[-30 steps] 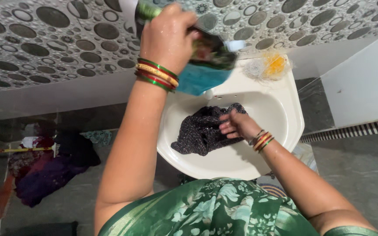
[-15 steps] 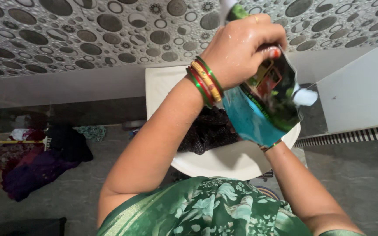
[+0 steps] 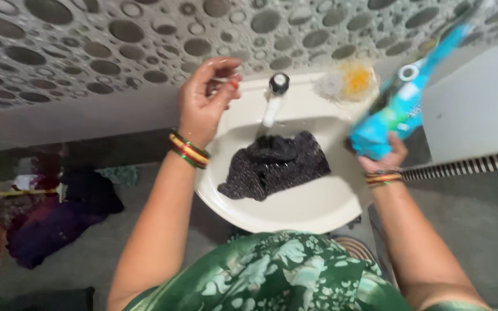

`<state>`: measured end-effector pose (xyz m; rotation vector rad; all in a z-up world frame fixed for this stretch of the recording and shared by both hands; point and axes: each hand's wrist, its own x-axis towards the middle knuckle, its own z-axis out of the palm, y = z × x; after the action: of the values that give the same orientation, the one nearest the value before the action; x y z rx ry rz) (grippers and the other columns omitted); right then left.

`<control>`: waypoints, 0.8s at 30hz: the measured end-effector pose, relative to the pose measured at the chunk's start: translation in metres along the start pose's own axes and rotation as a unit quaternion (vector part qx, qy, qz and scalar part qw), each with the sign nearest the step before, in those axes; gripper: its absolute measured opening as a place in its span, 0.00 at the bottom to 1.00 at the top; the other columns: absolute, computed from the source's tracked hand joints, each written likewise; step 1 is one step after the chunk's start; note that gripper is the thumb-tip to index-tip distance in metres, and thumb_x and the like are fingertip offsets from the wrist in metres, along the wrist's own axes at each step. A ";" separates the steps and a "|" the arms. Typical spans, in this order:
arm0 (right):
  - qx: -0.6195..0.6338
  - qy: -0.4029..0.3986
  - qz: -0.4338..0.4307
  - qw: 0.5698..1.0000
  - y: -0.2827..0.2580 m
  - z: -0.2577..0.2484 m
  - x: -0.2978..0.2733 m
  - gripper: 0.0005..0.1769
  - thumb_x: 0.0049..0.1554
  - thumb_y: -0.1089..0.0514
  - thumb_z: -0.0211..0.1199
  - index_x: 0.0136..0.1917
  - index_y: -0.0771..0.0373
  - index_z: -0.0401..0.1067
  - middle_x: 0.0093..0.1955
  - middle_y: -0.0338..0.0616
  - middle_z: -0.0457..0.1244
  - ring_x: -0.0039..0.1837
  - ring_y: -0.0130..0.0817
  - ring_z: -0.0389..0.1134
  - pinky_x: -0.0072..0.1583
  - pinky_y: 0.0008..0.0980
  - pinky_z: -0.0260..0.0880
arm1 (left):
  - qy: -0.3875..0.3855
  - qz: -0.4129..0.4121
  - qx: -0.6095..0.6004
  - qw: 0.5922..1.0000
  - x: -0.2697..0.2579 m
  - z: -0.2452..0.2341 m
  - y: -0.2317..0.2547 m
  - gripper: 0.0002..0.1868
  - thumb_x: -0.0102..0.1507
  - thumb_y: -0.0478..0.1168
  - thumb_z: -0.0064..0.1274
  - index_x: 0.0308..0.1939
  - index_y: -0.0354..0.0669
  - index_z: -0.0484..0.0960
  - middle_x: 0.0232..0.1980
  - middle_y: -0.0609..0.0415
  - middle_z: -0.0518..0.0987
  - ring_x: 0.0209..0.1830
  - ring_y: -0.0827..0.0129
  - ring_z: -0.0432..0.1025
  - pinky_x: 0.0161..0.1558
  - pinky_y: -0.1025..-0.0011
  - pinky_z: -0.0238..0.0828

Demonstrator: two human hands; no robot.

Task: The person washes a piece of dark fabric in a bathroom sink by hand using liquid detergent and a small scrubbing brush.

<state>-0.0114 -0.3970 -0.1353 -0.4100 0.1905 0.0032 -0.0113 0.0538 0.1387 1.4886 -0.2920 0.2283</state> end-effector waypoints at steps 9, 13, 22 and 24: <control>0.079 0.013 0.052 0.995 0.011 0.011 -0.029 0.44 0.58 0.56 0.70 0.82 0.63 0.55 0.76 0.53 0.59 0.76 0.55 0.59 0.79 0.58 0.55 | -0.030 -0.122 0.104 0.987 -0.067 -0.032 -0.068 0.19 0.62 0.27 0.55 0.57 0.39 0.80 0.41 0.58 0.82 0.41 0.80 0.75 0.44 0.79 0.77; -0.098 -0.064 0.032 0.993 0.046 0.014 -0.035 0.45 0.53 0.56 0.70 0.80 0.58 0.54 0.76 0.47 0.58 0.76 0.54 0.59 0.77 0.63 0.52 | -0.060 -0.138 0.188 0.970 -0.073 -0.031 -0.079 0.18 0.61 0.28 0.58 0.55 0.41 0.83 0.40 0.57 0.82 0.39 0.78 0.74 0.45 0.76 0.74; -0.180 -0.056 -0.063 0.980 -0.009 0.016 -0.044 0.39 0.54 0.69 0.66 0.77 0.63 0.60 0.72 0.49 0.62 0.74 0.53 0.62 0.77 0.58 0.60 | -0.086 -0.205 0.339 0.914 -0.102 -0.017 -0.109 0.16 0.59 0.39 0.63 0.51 0.42 0.84 0.46 0.49 0.83 0.44 0.62 0.77 0.50 0.65 0.74; -0.215 -0.008 -0.090 0.972 -0.044 0.023 -0.053 0.36 0.54 0.70 0.64 0.75 0.67 0.63 0.69 0.53 0.64 0.72 0.56 0.65 0.77 0.58 0.64 | -0.126 -0.210 0.437 0.866 -0.112 -0.009 -0.129 0.18 0.59 0.43 0.65 0.52 0.44 0.84 0.51 0.44 0.82 0.52 0.52 0.75 0.56 0.59 0.71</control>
<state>-0.0579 -0.4260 -0.0876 -0.8590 0.1354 -0.1319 -0.0742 0.0565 -0.0199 2.4488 -0.0492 -0.2329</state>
